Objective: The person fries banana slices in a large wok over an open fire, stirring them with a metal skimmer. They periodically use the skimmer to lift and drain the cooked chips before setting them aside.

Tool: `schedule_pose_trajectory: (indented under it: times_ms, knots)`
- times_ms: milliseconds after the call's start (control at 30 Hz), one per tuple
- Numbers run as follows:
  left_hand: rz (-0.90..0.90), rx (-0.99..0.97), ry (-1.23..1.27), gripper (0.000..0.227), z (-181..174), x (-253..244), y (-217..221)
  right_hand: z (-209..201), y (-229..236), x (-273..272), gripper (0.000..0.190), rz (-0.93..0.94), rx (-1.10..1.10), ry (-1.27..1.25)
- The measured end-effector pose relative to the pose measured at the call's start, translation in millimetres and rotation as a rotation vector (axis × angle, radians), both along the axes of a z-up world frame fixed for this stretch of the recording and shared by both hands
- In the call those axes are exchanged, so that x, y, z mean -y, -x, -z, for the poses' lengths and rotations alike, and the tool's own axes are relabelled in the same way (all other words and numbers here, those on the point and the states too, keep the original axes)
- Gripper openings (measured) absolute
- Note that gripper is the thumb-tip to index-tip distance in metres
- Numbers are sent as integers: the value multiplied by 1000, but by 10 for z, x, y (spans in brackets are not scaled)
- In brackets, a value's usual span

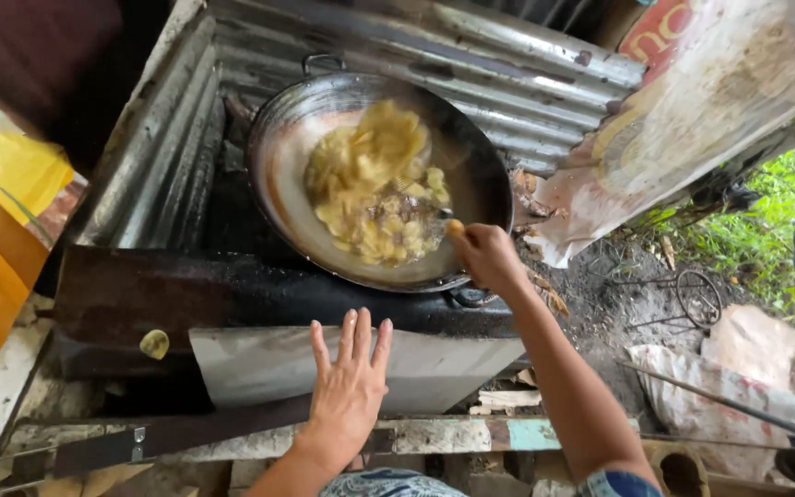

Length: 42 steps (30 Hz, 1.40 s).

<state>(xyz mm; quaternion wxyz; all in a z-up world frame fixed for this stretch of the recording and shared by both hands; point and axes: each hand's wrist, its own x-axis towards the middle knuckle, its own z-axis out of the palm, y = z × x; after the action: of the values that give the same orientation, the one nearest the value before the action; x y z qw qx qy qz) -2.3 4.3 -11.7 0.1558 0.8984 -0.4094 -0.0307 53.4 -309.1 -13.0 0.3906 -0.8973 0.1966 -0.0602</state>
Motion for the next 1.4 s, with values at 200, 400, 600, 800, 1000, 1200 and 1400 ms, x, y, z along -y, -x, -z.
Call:
schedule_pose_trajectory:
  times_ms: [200, 400, 600, 800, 1000, 1200, 1400]
  knots:
    - [9, -1, -74, 84, -19, 3, -7, 169, 70, -138, 16, -42, 43, 662]
    - [37, -27, -111, 88, -74, -26, -48, 152, 15, -107, 36, -102, -138, 866]
    - [59, -34, -114, 90, -48, -42, -83, 194, -345, 254, 22, 79, -312, 739]
    - [47, -140, 18, 86, -120, 73, -214, 183, -331, -31, 22, -54, -154, 492]
    - [143, -75, 548, 103, -210, 735, -326, -203, 172, -268, 33, -247, -272, 791]
    - [109, -198, 595, 107, 14, 1059, -471, 458, -119, -457, 46, -337, 60, 941]
    - [-45, -1846, 1191, 81, 316, 1071, -356, 73, 104, -701, 47, -106, -93, 638]
